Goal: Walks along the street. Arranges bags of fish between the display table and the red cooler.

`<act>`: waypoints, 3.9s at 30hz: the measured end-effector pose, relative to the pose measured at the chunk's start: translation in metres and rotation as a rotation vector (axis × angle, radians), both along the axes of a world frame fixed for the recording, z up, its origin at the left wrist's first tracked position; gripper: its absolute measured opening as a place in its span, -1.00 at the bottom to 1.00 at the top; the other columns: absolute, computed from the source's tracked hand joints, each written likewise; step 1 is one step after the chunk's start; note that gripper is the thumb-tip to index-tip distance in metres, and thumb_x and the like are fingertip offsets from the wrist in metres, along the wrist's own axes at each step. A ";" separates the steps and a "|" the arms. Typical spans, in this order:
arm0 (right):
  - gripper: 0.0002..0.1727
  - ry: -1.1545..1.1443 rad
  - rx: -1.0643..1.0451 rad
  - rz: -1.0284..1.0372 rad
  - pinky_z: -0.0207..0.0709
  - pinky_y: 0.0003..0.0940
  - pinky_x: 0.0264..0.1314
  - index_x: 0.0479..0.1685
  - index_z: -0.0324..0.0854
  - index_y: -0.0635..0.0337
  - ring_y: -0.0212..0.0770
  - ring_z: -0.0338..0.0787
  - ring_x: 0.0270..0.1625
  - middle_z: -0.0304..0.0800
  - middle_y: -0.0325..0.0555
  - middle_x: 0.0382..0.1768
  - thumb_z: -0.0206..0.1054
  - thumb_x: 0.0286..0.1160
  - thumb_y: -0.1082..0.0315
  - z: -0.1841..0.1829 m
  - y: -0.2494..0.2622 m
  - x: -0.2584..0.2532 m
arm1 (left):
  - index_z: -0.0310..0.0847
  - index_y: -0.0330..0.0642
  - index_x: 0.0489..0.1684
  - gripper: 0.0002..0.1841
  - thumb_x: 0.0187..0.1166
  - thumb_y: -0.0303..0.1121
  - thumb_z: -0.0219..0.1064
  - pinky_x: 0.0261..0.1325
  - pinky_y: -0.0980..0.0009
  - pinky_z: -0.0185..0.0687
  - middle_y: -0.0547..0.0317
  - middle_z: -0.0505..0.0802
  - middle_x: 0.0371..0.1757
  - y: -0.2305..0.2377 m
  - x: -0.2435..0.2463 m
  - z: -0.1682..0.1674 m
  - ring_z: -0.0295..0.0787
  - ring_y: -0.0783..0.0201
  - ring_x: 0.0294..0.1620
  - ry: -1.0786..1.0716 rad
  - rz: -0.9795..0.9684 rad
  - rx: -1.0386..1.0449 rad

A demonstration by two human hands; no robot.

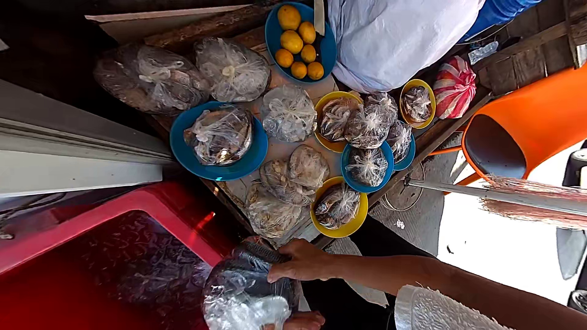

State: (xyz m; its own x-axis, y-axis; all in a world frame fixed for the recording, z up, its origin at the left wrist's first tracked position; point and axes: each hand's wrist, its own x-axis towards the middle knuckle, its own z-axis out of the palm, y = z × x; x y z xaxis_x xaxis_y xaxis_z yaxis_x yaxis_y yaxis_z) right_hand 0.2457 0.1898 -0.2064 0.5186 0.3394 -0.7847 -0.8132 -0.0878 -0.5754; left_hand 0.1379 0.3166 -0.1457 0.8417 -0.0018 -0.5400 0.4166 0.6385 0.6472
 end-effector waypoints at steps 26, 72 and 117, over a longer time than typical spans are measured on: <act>-0.81 0.057 -0.160 -1.013 0.78 -0.36 -0.13 -0.22 0.56 0.16 -0.32 0.87 -0.26 0.84 -0.15 -0.37 0.02 0.62 0.40 -0.051 -0.229 -0.012 | 0.46 -0.50 0.14 -0.47 0.54 -0.12 0.39 -0.23 0.28 0.72 0.10 0.71 -0.43 -0.208 0.089 -0.064 0.75 0.25 -0.39 -0.138 -0.749 0.618; -0.64 -1.472 -0.867 1.197 0.68 0.09 -0.21 -0.25 0.78 0.31 0.16 0.90 -0.14 0.87 0.14 -0.27 0.29 0.41 0.14 -0.181 0.215 0.153 | 0.65 -0.51 0.24 -0.60 0.73 -0.28 0.21 0.55 -0.26 0.41 -0.51 0.66 0.38 0.258 0.135 -0.347 0.49 -0.43 0.53 0.440 -0.443 1.108; -0.67 -1.463 -0.893 1.214 0.63 0.02 -0.25 -0.28 0.78 0.31 0.14 0.87 -0.16 0.85 0.12 -0.30 0.23 0.37 0.21 -0.184 0.215 0.149 | 0.51 -0.23 -0.56 -0.70 0.65 -0.34 0.16 -0.49 0.63 0.35 0.33 0.52 -0.62 0.224 0.063 -0.242 0.41 0.58 -0.61 0.039 0.079 0.913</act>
State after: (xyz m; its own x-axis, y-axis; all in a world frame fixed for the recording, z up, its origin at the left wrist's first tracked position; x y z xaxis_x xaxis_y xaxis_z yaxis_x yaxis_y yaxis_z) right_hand 0.3950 0.4052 -0.3905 0.6228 0.7541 -0.2084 0.7532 -0.6500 -0.1013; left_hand 0.2007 0.5409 -0.3879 0.8027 0.4960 -0.3311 0.4254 -0.0871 0.9008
